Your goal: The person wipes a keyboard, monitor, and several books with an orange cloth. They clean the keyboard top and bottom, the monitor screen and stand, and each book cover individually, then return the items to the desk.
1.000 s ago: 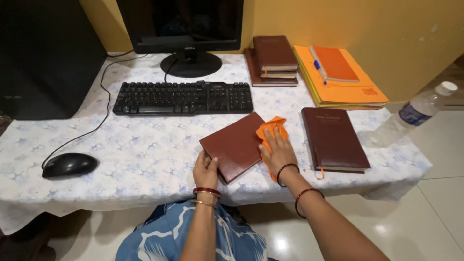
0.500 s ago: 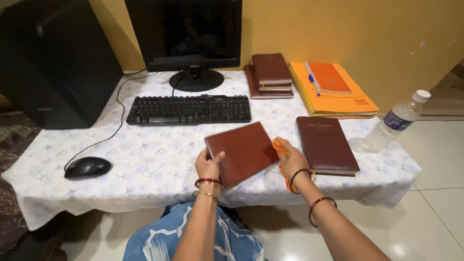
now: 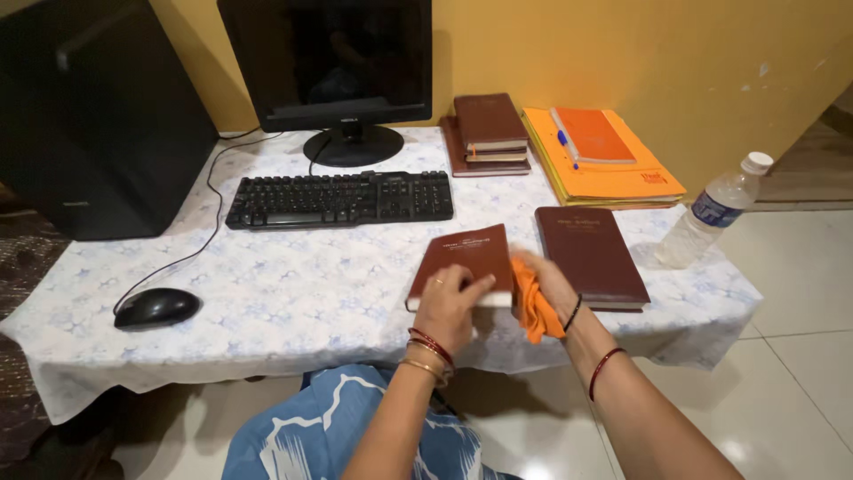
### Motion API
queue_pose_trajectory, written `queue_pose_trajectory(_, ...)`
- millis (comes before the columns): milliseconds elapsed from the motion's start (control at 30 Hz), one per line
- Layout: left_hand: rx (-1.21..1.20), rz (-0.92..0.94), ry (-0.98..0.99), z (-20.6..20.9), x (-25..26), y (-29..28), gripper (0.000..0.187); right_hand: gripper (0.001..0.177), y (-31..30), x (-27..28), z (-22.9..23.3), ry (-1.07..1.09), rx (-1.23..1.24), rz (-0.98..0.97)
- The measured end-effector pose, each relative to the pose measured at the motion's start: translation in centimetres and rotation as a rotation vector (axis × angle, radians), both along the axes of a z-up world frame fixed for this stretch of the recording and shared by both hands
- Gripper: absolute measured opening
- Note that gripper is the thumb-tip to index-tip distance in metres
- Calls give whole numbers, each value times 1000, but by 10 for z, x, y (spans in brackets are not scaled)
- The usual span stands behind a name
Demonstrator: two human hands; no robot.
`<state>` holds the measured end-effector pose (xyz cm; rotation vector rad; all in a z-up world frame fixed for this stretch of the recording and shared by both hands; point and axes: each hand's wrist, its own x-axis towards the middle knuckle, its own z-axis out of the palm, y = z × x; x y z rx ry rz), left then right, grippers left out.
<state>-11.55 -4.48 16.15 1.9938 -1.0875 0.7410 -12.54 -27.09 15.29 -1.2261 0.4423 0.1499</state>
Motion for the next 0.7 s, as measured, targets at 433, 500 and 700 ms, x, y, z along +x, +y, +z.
queue_pose_trajectory(433, -68, 187, 913, -117, 71, -4, 74, 42, -58, -1, -38, -236, -48, -92)
queue_pose_trajectory(500, -132, -26, 1188, -124, 87, -21, 84, 42, -73, -6, -17, -288, -18, -152)
queue_pose_trajectory(700, -471, -476, 1327, -122, 102, -142, 69, 42, -143, -28, 27, -208, -13, -212)
